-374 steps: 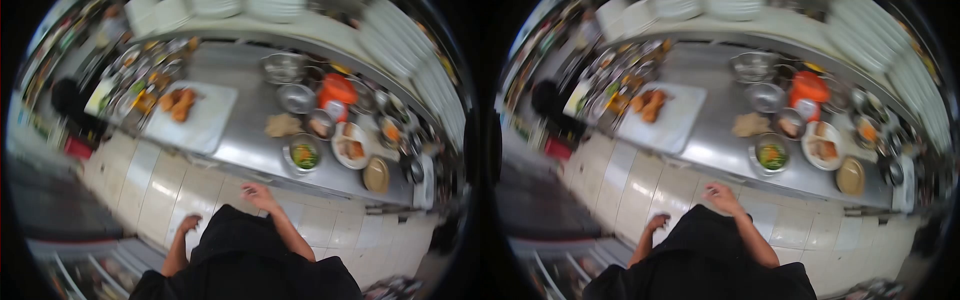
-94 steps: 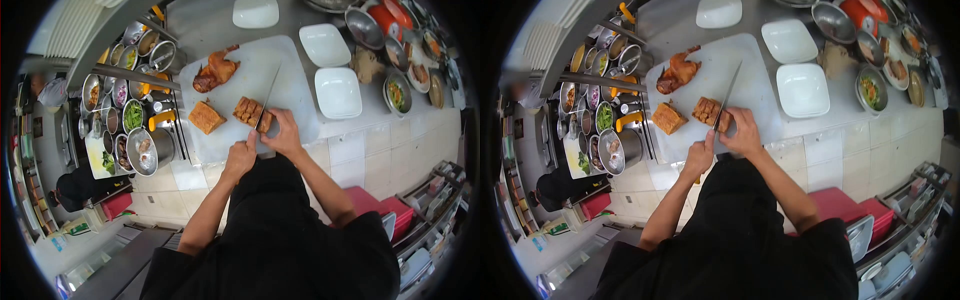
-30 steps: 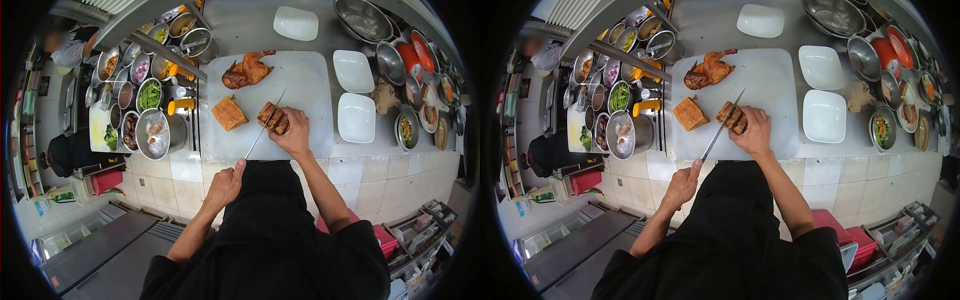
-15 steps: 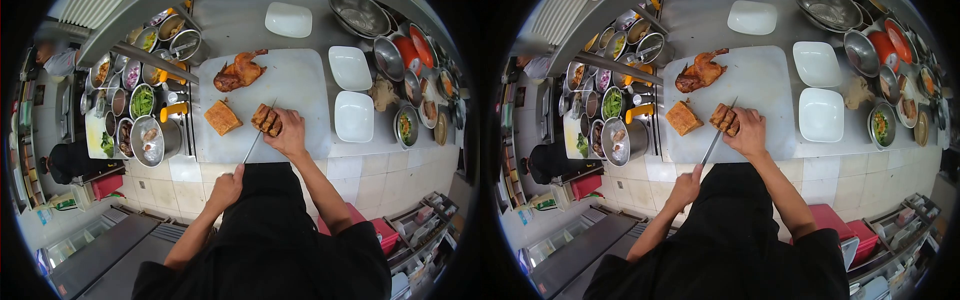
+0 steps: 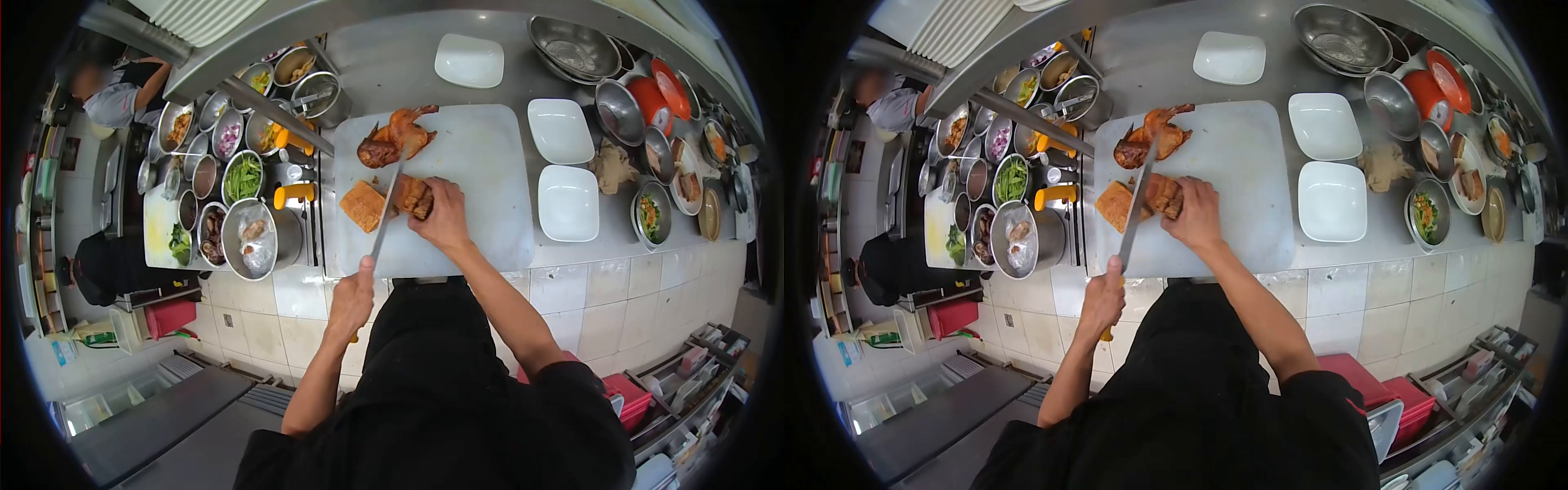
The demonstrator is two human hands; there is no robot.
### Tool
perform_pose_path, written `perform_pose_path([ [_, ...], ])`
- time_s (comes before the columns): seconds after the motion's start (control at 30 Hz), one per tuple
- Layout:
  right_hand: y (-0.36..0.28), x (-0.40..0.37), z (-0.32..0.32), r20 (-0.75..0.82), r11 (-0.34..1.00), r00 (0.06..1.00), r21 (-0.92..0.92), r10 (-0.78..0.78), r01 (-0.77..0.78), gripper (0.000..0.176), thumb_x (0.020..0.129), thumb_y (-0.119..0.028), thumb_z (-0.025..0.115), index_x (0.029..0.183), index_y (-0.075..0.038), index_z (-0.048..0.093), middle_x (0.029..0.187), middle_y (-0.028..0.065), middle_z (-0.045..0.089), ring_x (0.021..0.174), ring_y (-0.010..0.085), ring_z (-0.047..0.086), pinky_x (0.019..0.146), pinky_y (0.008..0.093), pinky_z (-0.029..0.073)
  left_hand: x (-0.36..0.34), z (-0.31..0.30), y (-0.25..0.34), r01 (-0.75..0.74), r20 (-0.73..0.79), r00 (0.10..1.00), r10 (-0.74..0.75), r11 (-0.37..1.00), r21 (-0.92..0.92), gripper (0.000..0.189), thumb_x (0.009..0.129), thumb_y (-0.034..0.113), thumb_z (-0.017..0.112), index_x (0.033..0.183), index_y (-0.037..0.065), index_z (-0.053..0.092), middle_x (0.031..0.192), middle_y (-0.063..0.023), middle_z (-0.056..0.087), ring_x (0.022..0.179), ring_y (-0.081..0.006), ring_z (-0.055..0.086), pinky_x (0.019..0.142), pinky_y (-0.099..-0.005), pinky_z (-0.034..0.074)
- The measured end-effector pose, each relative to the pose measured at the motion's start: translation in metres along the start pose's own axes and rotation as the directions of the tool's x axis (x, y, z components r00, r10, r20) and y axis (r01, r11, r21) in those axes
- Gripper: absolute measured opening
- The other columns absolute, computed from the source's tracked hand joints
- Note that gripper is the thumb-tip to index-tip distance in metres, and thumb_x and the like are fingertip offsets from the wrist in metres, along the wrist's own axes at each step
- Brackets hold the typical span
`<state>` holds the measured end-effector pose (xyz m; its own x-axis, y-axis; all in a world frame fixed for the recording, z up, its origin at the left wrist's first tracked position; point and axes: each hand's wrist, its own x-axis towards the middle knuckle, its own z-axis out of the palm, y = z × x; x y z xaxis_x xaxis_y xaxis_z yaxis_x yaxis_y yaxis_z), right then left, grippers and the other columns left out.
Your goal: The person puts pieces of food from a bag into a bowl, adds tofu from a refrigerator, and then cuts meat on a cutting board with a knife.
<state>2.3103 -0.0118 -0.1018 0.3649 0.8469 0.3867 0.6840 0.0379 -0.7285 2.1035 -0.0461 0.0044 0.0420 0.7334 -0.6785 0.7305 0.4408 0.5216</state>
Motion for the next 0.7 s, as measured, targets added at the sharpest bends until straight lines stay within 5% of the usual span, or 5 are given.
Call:
perform_pose_path([
  [0.27, -0.017, 0.005, -0.018, -0.046, 0.993, 0.997, 0.106, 0.066, -0.060, 0.066, 0.059, -0.019, 0.082, 0.115, -0.005, 0.051, 0.109, 0.0134, 0.057, 0.103, 0.0340, 0.053, 0.092, 0.0461, 0.040, -0.032, -0.019, -0.011, 0.037, -0.076, 0.996, -0.055, 0.976, -0.216, 0.072, 0.091, 0.067, 0.037, 0.059, 0.003, 0.047, 0.052, -0.0031, 0.044, 0.044, -0.0105, 0.042, 0.041, -0.0287, 0.034],
  [0.37, 0.010, -0.020, -0.037, 0.142, 0.976, 0.987, 0.191, 0.077, -0.104, 0.072, 0.058, -0.021, 0.085, 0.118, -0.005, 0.049, 0.114, 0.0135, 0.055, 0.108, 0.0348, 0.050, 0.096, 0.0469, 0.038, -0.046, -0.015, -0.016, 0.070, -0.052, 0.995, -0.084, 0.970, -0.234, 0.071, 0.092, 0.065, 0.037, 0.061, 0.002, 0.049, 0.052, -0.0027, 0.044, 0.045, -0.0095, 0.042, 0.042, -0.0277, 0.035],
  [0.57, -0.005, -0.027, -0.088, 0.237, 0.982, 0.953, -0.040, 0.189, -0.185, 0.062, 0.060, -0.019, 0.081, 0.113, -0.005, 0.051, 0.114, 0.0141, 0.056, 0.110, 0.0343, 0.047, 0.093, 0.0442, 0.038, -0.054, 0.005, -0.033, 0.012, 0.046, 0.999, -0.007, 0.994, -0.107, 0.072, 0.095, 0.061, 0.036, 0.068, -0.003, 0.055, 0.056, -0.0087, 0.050, 0.053, -0.0158, 0.049, 0.053, -0.0335, 0.041],
  [0.63, 0.001, -0.012, -0.090, 0.235, 0.988, 0.961, -0.023, -0.146, 0.155, 0.060, 0.059, -0.018, 0.078, 0.111, -0.006, 0.052, 0.108, 0.0132, 0.057, 0.107, 0.0338, 0.048, 0.091, 0.0432, 0.038, -0.051, 0.015, -0.035, -0.005, 0.056, 0.998, 0.010, 0.996, -0.090, 0.072, 0.095, 0.060, 0.036, 0.071, -0.005, 0.056, 0.059, -0.0131, 0.054, 0.057, -0.0206, 0.053, 0.058, -0.0356, 0.044],
  [0.7, 0.012, -0.010, -0.083, 0.318, 0.990, 0.940, -0.021, -0.125, 0.139, 0.059, 0.058, -0.017, 0.077, 0.111, -0.007, 0.053, 0.109, 0.0138, 0.057, 0.106, 0.0343, 0.048, 0.091, 0.0430, 0.039, -0.048, 0.024, -0.032, -0.029, 0.087, 0.996, 0.032, 0.999, -0.035, 0.073, 0.095, 0.060, 0.034, 0.074, -0.006, 0.059, 0.064, -0.0193, 0.059, 0.065, -0.0298, 0.059, 0.067, -0.0391, 0.047],
])
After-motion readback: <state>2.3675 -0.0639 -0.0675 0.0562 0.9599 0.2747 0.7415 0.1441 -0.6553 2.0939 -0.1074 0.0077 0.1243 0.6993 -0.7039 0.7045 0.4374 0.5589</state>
